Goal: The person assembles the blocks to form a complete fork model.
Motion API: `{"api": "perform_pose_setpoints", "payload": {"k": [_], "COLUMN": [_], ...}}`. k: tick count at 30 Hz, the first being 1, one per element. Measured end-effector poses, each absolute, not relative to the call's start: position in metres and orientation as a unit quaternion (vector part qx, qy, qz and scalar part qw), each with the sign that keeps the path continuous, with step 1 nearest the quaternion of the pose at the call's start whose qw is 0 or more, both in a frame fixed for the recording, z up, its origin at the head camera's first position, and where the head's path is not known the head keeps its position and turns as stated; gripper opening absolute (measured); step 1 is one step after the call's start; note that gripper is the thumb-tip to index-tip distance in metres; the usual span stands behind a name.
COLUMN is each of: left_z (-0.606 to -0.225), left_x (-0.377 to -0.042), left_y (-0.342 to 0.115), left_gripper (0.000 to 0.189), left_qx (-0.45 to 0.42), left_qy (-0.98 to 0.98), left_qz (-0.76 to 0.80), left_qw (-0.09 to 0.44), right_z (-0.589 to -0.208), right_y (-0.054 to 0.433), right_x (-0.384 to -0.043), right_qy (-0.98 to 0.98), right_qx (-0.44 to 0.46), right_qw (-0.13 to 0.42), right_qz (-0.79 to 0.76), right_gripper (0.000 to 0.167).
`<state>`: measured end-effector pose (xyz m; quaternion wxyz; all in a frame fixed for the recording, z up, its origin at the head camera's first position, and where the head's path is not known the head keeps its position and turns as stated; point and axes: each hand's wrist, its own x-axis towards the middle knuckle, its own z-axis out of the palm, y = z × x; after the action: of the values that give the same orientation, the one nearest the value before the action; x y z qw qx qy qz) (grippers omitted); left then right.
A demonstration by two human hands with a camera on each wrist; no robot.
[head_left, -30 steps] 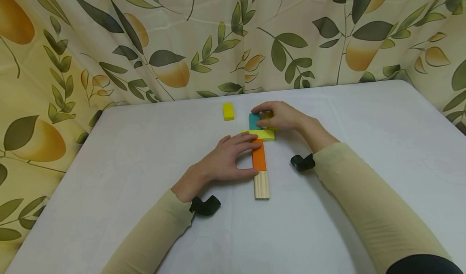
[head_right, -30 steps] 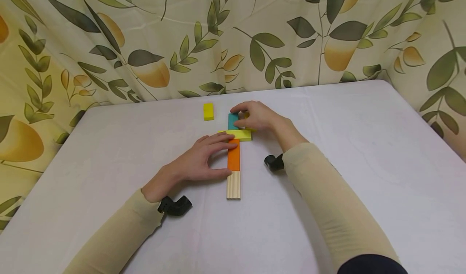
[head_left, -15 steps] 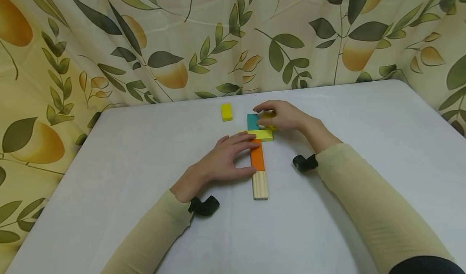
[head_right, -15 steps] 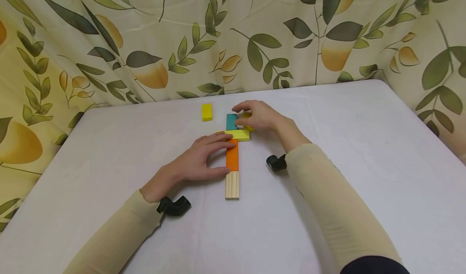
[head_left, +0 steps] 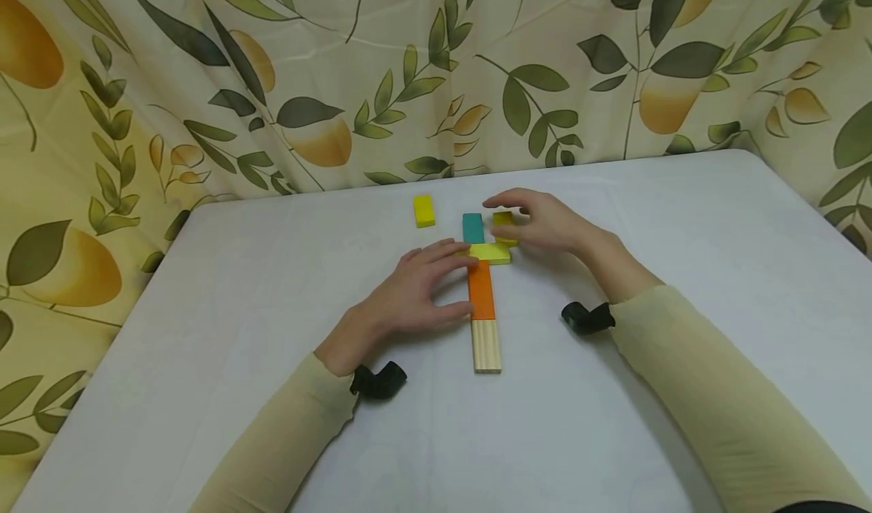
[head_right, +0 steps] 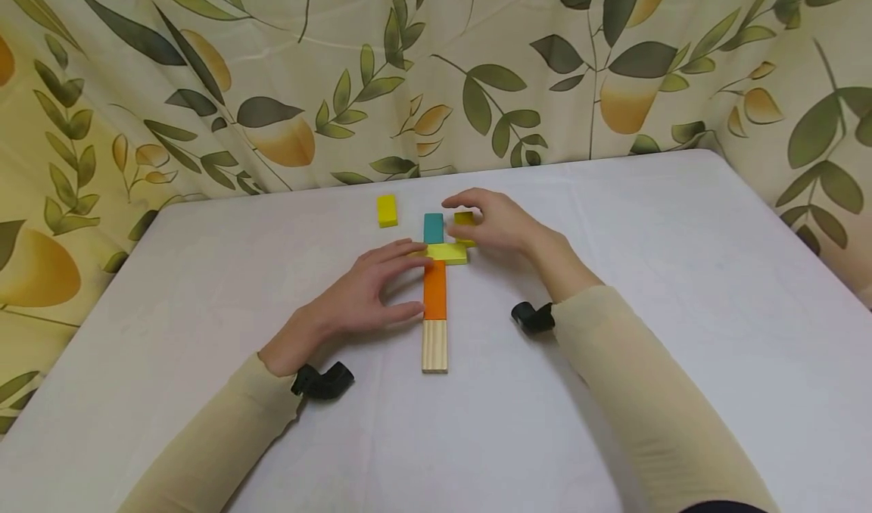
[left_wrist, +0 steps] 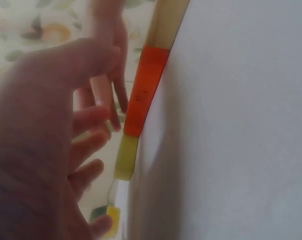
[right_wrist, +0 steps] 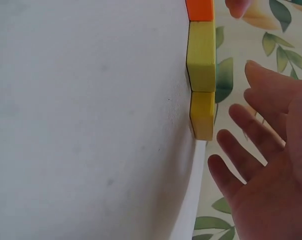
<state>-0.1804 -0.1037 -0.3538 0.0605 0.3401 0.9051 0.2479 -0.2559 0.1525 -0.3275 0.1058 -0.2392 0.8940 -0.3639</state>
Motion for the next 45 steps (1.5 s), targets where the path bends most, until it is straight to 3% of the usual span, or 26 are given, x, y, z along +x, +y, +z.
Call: {"api": "perform_pose_setpoints", "payload": {"k": [16, 45], "left_z": [-0.352, -0.355], "left_x": [-0.195, -0.226], "left_y": [-0.118, -0.134], "left_gripper": [0.059, 0.057], "left_qx": [0.325, 0.210], "left_qy": [0.909, 0.924], "left_qz": [0.261, 0.321], "left_qw": [-0.020, 0.002], "right_z": [-0.329, -0.333], "right_y": [0.155, 0.139], "right_x": [-0.235, -0.213], "right_qy": [0.901, 0.900], "right_qx": [-0.258, -0.260], "right_qw": [0.079, 0.100], "right_qz": [-0.339, -0.334], "right_gripper": [0.054, 0.057]}}
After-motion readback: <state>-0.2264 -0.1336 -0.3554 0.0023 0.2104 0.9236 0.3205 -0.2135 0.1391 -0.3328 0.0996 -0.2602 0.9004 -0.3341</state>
